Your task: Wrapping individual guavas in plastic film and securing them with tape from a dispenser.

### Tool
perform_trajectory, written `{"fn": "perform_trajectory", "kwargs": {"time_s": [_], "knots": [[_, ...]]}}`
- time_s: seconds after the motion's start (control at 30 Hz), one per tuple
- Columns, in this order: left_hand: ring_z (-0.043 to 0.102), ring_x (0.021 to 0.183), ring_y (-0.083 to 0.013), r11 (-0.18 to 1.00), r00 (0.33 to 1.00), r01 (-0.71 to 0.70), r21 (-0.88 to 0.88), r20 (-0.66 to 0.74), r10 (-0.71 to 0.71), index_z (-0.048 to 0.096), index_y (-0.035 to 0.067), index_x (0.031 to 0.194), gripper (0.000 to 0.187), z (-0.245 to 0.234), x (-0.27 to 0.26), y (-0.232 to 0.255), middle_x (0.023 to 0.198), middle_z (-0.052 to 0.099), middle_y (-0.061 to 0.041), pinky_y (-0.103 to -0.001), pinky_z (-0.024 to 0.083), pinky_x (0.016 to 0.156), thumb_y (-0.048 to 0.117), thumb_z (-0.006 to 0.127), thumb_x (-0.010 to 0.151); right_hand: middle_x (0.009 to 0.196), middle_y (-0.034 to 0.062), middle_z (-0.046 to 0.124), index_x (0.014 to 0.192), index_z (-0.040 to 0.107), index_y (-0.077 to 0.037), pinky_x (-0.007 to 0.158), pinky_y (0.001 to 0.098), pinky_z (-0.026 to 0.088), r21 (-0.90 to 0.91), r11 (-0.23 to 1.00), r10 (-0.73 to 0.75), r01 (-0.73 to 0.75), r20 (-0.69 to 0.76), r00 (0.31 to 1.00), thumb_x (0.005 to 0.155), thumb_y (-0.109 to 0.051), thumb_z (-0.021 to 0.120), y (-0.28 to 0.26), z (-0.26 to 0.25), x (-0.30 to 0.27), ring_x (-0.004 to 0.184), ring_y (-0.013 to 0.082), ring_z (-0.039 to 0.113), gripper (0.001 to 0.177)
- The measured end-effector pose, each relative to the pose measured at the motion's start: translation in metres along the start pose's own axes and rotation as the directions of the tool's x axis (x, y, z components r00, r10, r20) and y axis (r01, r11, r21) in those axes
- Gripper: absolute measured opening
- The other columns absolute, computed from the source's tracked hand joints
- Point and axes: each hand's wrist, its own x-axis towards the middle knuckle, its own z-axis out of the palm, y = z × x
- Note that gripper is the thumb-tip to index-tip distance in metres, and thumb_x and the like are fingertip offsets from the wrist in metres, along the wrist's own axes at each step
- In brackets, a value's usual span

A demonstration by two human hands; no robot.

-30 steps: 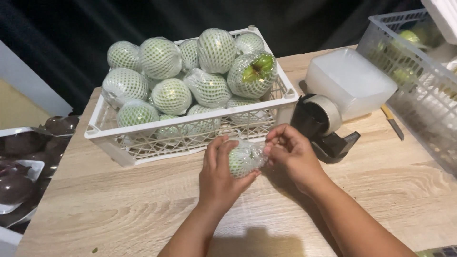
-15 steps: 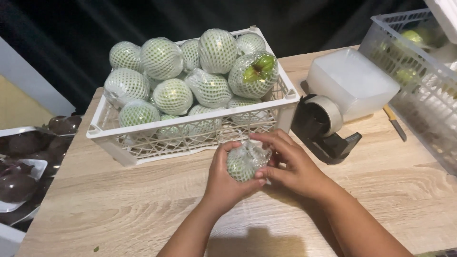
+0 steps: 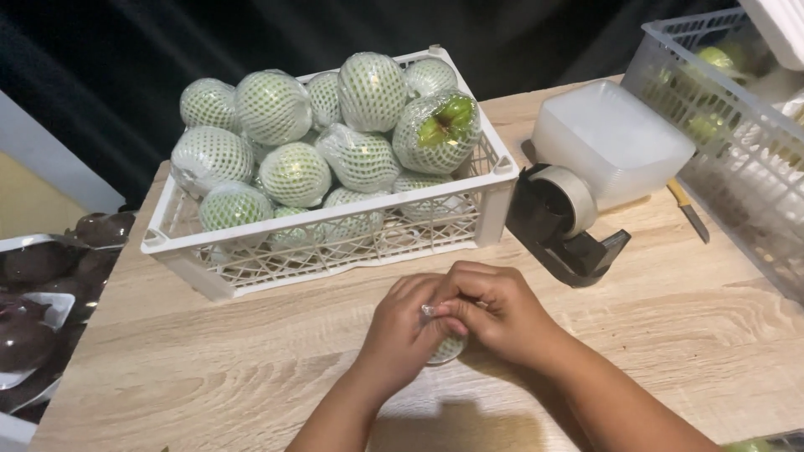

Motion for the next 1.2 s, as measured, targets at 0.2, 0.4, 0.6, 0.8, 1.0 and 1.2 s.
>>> {"fn": "perform_trajectory", "kwargs": {"time_s": [0.2,0.4,0.6,0.8,1.0,1.2], "knots": [[0.057,0.108,-0.0401,0.958,0.977,-0.212,0.191,0.063,0.204,0.061,0.0,0.114,0.035,0.01,-0.003,-0.001,0.111,0.067,-0.018,-0.049,0.045,0.103,0.01,0.048,0.083,0.075,0.0001,0.064,0.082,0.07,-0.012,0.065,0.0258,0.049,-0.129,0.992,-0.001,0.001,0.0,1.0,0.095,-0.017,0.067,-0.017,-0.001,0.001,0.068,0.0143,0.065,0.015],[0.068,0.106,-0.0303,0.995,0.992,0.075,-0.067,-0.1,-0.081,0.071,0.005,0.114,0.031,0.004,0.001,0.002,0.113,0.073,-0.016,-0.043,0.054,0.091,0.019,0.049,0.097,0.096,0.0001,0.076,0.098,0.075,-0.014,0.089,0.0323,0.051,0.007,0.997,-0.079,0.08,-0.094,0.992,0.092,-0.021,0.072,-0.008,0.0,0.003,0.096,0.0159,0.063,0.01],[0.075,0.095,-0.033,0.561,0.827,0.344,-0.753,-0.041,-0.561,0.072,0.008,0.093,0.04,-0.013,0.002,0.011,0.116,0.076,-0.013,-0.048,0.068,0.076,0.034,0.043,0.103,0.14,0.0115,0.05,0.148,0.037,-0.013,0.096,0.033,0.051,0.331,0.867,0.336,-0.371,0.162,0.928,0.074,-0.04,0.084,0.002,0.016,-0.001,0.12,0.0231,0.058,0.092],[0.047,0.127,-0.0275,0.948,0.934,0.255,-0.19,-0.206,-0.292,0.078,0.02,0.108,0.043,-0.03,-0.001,0.006,0.122,0.051,-0.007,-0.061,0.039,0.11,0.04,0.041,0.1,0.124,0.0249,0.064,0.135,0.056,0.001,0.088,0.0458,0.058,0.852,0.2,0.47,-0.484,0.35,0.81,0.079,-0.008,0.077,0.007,0.023,-0.003,0.103,0.0357,0.068,0.061],[0.056,0.07,-0.0237,0.667,0.883,0.003,0.745,-0.315,0.349,0.068,0.014,0.083,0.024,-0.04,-0.001,0.002,0.078,0.065,0.001,-0.038,0.039,0.054,0.024,0.053,0.099,0.112,0.0072,0.065,0.124,0.054,-0.013,0.083,0.0279,0.055,0.294,0.877,0.415,-0.379,-0.067,0.908,0.067,-0.035,0.089,0.004,0.031,-0.008,0.1,0.0159,0.065,0.07],[0.05,0.06,-0.0152,0.905,0.862,0.425,0.007,-0.307,-0.403,0.055,0.013,0.068,0.043,-0.024,-0.005,0.005,0.063,0.056,0.0,-0.036,0.034,0.057,0.032,0.041,0.104,0.124,0.0211,0.051,0.13,0.049,-0.006,0.096,0.0444,0.048,-0.318,0.948,-0.073,0.025,-0.14,0.987,0.079,-0.057,0.077,0.001,0.03,-0.012,0.117,0.0341,0.056,0.077]]}}
